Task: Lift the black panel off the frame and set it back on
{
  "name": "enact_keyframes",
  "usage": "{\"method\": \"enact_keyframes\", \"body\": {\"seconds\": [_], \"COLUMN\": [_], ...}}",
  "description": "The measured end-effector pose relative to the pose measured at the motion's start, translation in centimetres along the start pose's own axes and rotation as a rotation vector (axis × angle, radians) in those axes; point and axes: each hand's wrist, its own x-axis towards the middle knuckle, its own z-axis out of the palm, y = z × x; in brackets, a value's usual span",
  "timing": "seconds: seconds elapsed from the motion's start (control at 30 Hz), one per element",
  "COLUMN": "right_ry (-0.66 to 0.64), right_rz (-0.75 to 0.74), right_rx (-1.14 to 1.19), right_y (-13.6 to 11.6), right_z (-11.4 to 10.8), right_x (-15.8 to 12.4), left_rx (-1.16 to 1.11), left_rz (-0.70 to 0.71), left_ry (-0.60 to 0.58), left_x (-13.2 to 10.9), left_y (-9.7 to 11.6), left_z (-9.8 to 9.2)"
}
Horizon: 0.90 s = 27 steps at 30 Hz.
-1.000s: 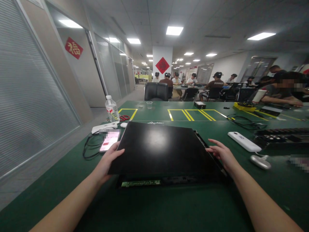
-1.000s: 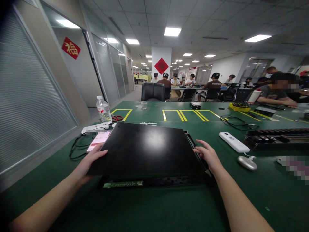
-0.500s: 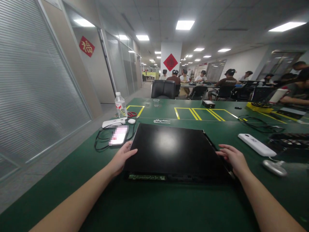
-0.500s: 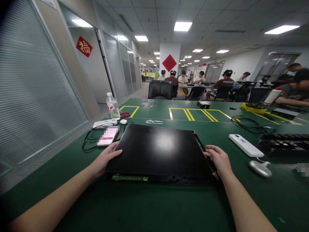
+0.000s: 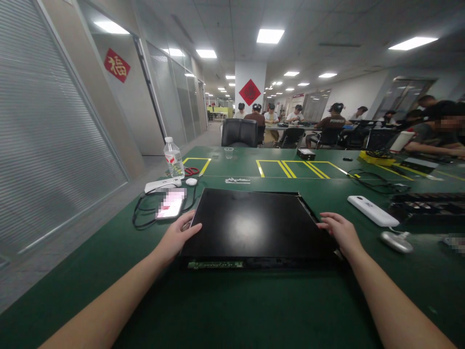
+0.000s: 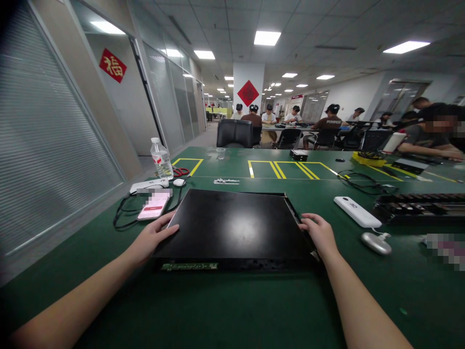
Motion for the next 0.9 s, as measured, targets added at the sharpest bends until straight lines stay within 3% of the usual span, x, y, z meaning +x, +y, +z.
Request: {"method": "enact_keyframes", "body": {"seconds": [0.5,0.9], "right_ry": [0.023,0.016], "right_rz": [-0.001,-0.034], "right_rx": [-0.009,-0.096], "right_y": [-0.7,-0.4], "right_z": [-0.1,-0.3], "right_x": [-0.5,-0.1], "left_rx": [0.120,0.205], "left_rz": [0.066,0.118], "left_ry": [0.018,0.013], "left_x": [1.5,1.3], "left_y": [-1.1,-0.8], "left_z": [-0.3,0.3]}}
